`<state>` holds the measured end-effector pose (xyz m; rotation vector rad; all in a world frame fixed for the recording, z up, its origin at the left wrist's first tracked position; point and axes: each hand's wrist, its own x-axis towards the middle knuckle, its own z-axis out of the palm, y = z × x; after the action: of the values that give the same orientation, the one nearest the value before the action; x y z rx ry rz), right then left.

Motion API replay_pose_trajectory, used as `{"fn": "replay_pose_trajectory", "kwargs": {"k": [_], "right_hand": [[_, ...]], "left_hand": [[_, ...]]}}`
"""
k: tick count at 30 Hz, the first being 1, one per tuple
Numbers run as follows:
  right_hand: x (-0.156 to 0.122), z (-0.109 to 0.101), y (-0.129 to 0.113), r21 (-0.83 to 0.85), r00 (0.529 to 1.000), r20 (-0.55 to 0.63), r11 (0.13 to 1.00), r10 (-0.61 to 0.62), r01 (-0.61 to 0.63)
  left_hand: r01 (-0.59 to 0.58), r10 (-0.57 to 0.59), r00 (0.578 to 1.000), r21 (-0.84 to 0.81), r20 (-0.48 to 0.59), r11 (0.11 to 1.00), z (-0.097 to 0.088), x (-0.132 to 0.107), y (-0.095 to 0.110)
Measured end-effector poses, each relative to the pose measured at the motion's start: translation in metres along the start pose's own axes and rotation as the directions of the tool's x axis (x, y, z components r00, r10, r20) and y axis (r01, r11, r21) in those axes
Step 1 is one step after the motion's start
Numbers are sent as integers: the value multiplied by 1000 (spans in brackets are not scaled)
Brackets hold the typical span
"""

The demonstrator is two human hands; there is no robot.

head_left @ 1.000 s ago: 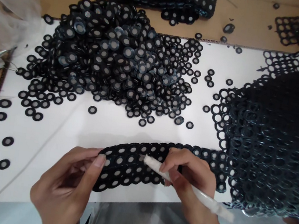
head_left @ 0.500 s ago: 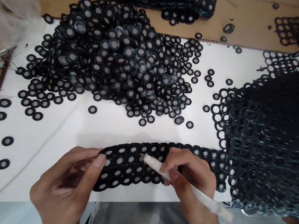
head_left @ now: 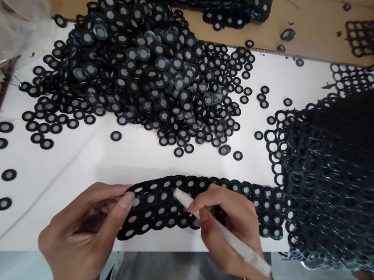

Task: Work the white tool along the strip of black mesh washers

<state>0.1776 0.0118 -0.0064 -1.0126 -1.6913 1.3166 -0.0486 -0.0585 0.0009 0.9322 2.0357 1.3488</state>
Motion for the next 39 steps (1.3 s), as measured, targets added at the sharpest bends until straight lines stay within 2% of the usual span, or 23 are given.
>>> {"fn": "replay_pose_trajectory", "kwargs": {"k": [9, 15, 19, 27, 32, 35, 39], "right_hand": [[-8, -4, 0, 132, 995, -53, 989, 81, -74], [-8, -3, 2, 145, 997, -50, 988, 59, -51], [-7, -2, 2, 115, 997, -53, 992, 51, -44], [-3, 1, 2, 3, 1000, 9, 1000, -9, 9], [-2, 1, 0, -16, 1000, 24, 1000, -8, 8], [-4, 0, 0, 26, 1000, -6, 999, -18, 19], [-7, -2, 1, 125, 998, -54, 992, 37, -30]], "left_hand": [[39, -38, 998, 22, -49, 999, 2, 1, 4], [36, -35, 999, 23, -37, 999, 1, -1, 5], [59, -58, 998, 21, -30, 998, 1, -1, 7], [3, -3, 1000, -7, 13, 1000, 0, 2, 5], [30, -30, 1000, 7, -9, 1000, 2, 0, 8], [53, -52, 997, 28, -52, 998, 2, -1, 8], [58, -56, 997, 36, -56, 998, 0, 0, 8]]}}
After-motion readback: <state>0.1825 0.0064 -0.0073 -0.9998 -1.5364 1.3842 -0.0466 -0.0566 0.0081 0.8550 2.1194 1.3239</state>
